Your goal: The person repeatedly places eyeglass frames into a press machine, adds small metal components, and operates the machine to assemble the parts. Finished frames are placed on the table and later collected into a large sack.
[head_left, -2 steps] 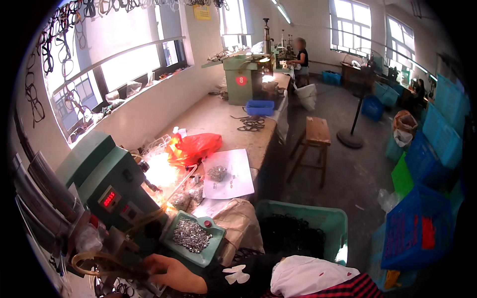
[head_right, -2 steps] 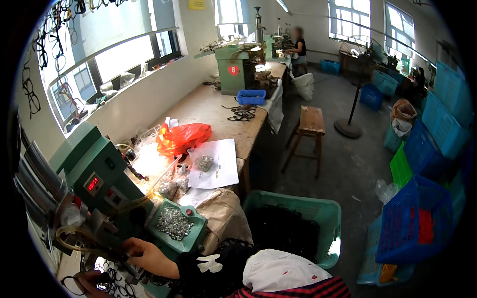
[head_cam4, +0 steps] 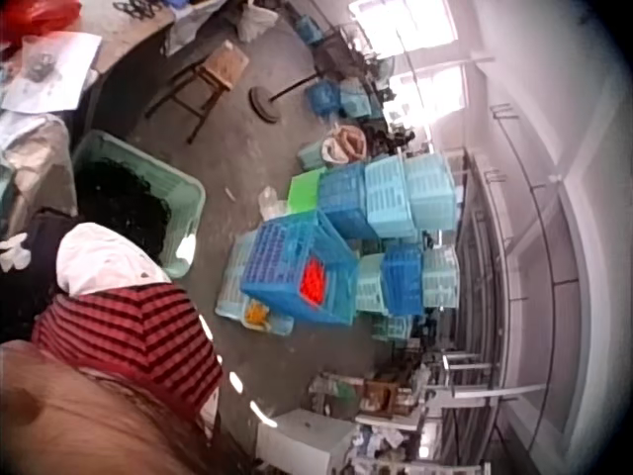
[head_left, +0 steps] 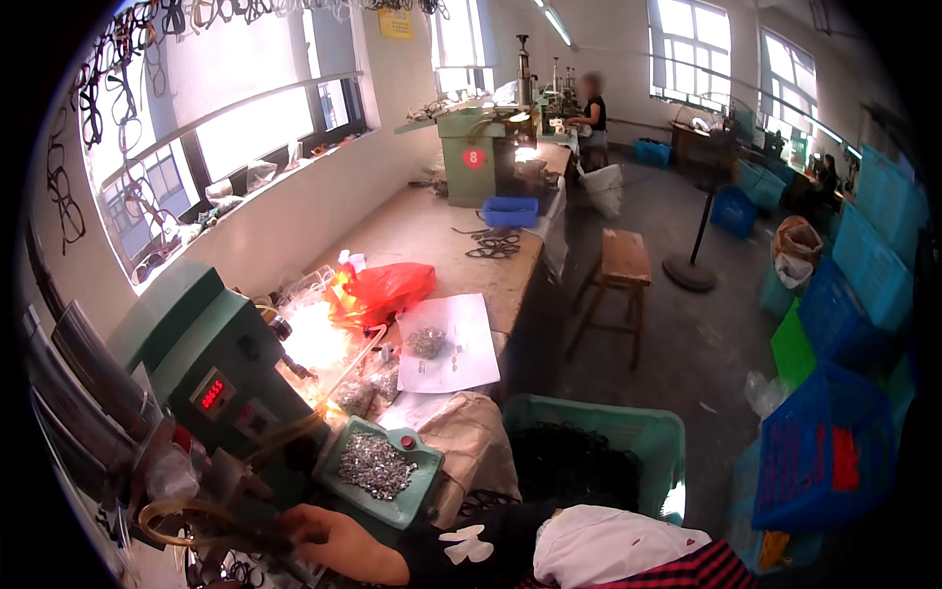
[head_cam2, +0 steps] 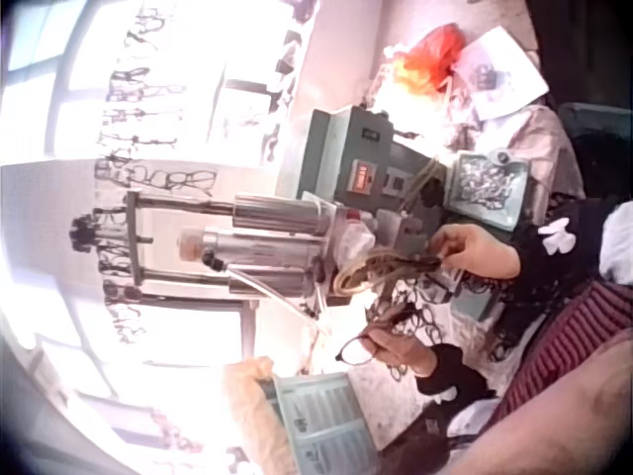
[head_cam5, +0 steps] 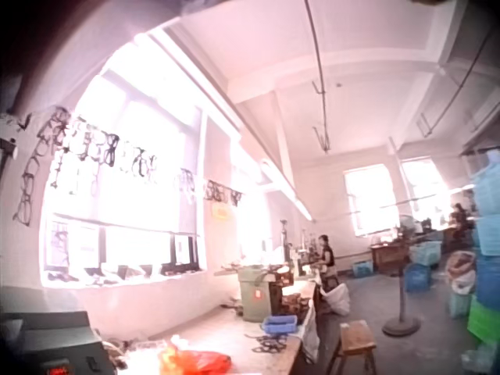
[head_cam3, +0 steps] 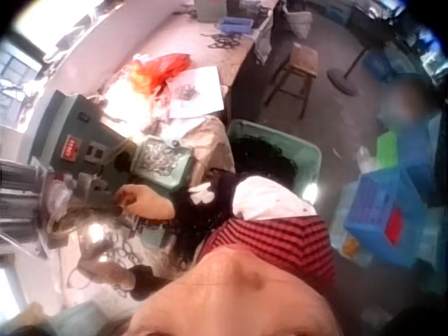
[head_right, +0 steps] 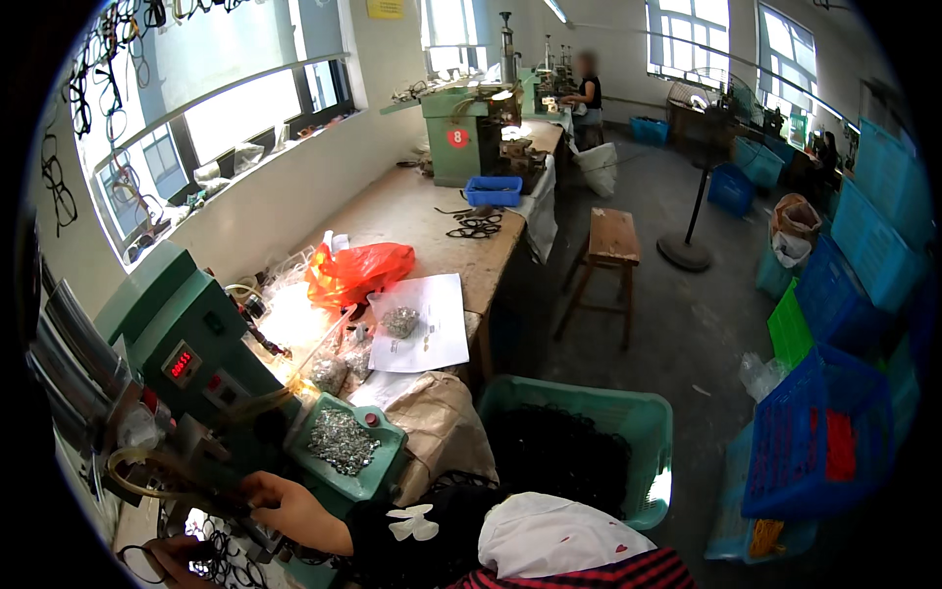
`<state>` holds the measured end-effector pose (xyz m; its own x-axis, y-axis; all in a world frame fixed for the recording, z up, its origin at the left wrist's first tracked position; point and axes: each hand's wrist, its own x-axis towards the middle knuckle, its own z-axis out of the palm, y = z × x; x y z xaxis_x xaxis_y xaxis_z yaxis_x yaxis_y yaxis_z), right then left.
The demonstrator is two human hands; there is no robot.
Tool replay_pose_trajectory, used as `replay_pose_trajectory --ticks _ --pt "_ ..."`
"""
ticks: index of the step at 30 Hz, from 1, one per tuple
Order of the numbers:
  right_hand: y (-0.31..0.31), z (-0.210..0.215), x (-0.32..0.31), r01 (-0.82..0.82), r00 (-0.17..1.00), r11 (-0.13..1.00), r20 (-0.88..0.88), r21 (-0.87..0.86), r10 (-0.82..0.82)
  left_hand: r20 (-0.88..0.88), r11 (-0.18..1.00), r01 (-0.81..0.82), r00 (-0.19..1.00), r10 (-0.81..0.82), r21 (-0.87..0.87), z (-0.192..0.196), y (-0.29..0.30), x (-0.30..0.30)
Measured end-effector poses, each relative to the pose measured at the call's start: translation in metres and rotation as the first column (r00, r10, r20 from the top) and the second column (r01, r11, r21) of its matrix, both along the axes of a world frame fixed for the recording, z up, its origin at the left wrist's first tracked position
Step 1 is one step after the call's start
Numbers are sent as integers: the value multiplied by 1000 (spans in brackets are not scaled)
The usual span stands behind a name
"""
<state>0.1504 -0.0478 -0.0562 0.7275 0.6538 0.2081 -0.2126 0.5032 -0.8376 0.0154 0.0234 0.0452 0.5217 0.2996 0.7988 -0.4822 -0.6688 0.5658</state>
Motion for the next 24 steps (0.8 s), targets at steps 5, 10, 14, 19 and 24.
replay_pose_trajectory --ticks 5,10,14,19,24 --pt "-59 15 25 248 691 962 717 -115 -93 -261 780 -4 944 -204 -625 -33 -10 -20" --pt "-83 -58 99 869 228 452 974 -201 -7 -159 184 -12 561 -812 -983 -63 -25 11" --pt "-80 -65 107 826 217 542 975 -158 -47 -124 146 -10 587 -800 -989 -70 -20 18" --pt "-74 -52 115 765 405 596 902 -245 -148 -70 115 26 654 -754 -993 -75 -26 15" --pt "-92 -53 118 806 105 591 987 -12 -122 -183 196 -38 566 -804 -980 -67 -32 34"
